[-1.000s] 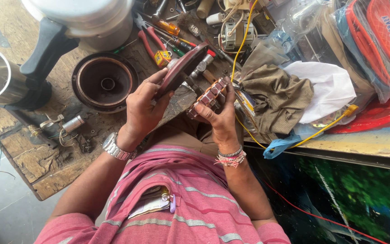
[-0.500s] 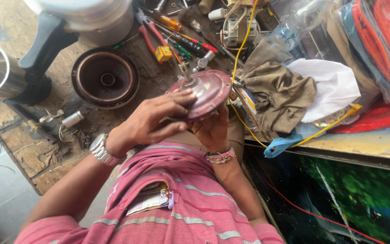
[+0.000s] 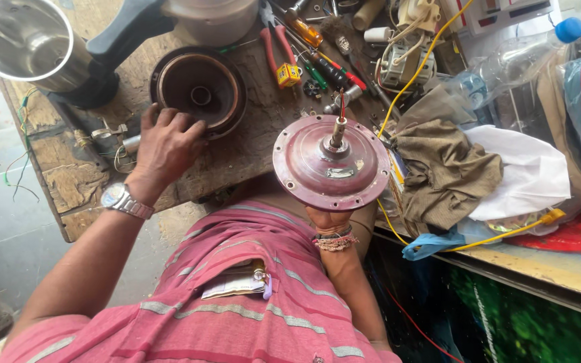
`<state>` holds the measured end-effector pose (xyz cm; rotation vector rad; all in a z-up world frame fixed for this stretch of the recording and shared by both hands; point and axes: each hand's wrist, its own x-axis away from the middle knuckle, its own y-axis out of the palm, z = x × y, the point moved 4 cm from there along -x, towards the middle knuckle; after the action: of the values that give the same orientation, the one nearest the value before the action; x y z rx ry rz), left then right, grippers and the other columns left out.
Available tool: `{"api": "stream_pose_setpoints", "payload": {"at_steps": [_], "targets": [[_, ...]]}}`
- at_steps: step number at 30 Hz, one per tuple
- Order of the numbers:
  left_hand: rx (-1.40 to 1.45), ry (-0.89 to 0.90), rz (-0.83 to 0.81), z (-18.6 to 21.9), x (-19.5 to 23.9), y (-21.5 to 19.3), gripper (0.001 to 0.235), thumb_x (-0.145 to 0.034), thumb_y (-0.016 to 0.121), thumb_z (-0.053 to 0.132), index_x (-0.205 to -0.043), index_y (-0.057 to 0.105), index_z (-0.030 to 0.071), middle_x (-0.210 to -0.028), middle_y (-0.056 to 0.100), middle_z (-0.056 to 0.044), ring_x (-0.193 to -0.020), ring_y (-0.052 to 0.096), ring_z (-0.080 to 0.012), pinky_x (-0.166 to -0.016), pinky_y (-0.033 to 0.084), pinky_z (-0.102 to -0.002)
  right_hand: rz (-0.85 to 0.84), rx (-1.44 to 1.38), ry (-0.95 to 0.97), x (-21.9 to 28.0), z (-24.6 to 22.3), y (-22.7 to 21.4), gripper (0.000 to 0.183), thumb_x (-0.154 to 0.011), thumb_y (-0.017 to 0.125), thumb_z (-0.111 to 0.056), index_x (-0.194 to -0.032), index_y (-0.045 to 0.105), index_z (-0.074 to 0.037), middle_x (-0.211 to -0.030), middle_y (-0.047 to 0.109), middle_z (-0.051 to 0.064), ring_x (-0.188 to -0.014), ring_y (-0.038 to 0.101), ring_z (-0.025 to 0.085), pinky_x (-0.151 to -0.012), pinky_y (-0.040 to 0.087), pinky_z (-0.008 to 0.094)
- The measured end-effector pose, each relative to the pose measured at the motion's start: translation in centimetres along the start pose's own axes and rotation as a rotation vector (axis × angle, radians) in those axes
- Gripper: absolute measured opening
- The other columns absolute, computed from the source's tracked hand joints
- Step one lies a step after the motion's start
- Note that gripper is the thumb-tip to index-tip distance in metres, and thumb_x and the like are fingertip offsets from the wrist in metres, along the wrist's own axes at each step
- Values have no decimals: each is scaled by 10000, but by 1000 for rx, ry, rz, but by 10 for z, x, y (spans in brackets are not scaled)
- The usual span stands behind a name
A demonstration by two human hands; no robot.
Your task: The person assembles an electric motor by inserting the rotor into the stator, tapping it into place with a hammer, and securing the housing with screws using a screwdriver. The person also handles small metal washers and aligns the motor components on a cluttered workbench.
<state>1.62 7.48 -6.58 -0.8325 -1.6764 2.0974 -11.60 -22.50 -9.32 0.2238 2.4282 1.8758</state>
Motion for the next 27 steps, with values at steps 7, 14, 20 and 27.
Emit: {"api": "stream_pose_setpoints", "payload": {"at_steps": [7,14,20,27], "targets": [[-58,32,-100,-20,-6,-9,335,-860,794,377,-1167,727,263,-1161,714,2,-1172,627,-197,-1088,332,-565,-2,-18,-55,2,-1,-3,758,-998,531,-590,-1596,388,-148,-1611,467,102,-1507,412,316,-1281,285,571],[-115,-27,-101,-35,-1,-23,284,-884,805,387,-1126,739,255,-1147,723,4,-1151,643,-195,-972,396,-538,-21,-39,-51,3,-2,-11,747,-1012,522,-598,-1596,394,-151,-1615,461,93,-1516,405,308,-1302,258,569],[282,-223,9,5,-7,-31,364,-970,790,362,-1175,729,67,-1042,709,-133,-984,657,-273,-914,508,-423,-34,-5,8,-2,7,-33,753,-1018,533,-592,-1596,371,-137,-1610,452,90,-1513,396,311,-1303,242,578],[2450,-1146,-364,129,-2,18,509,-891,695,303,-1325,604,53,-1210,736,-133,-1159,693,-268,-1046,545,-484,36,494,92,-10,13,-36,728,-1041,620,-398,-1617,277,-113,-1600,443,116,-1480,430,282,-1259,368,470]]}}
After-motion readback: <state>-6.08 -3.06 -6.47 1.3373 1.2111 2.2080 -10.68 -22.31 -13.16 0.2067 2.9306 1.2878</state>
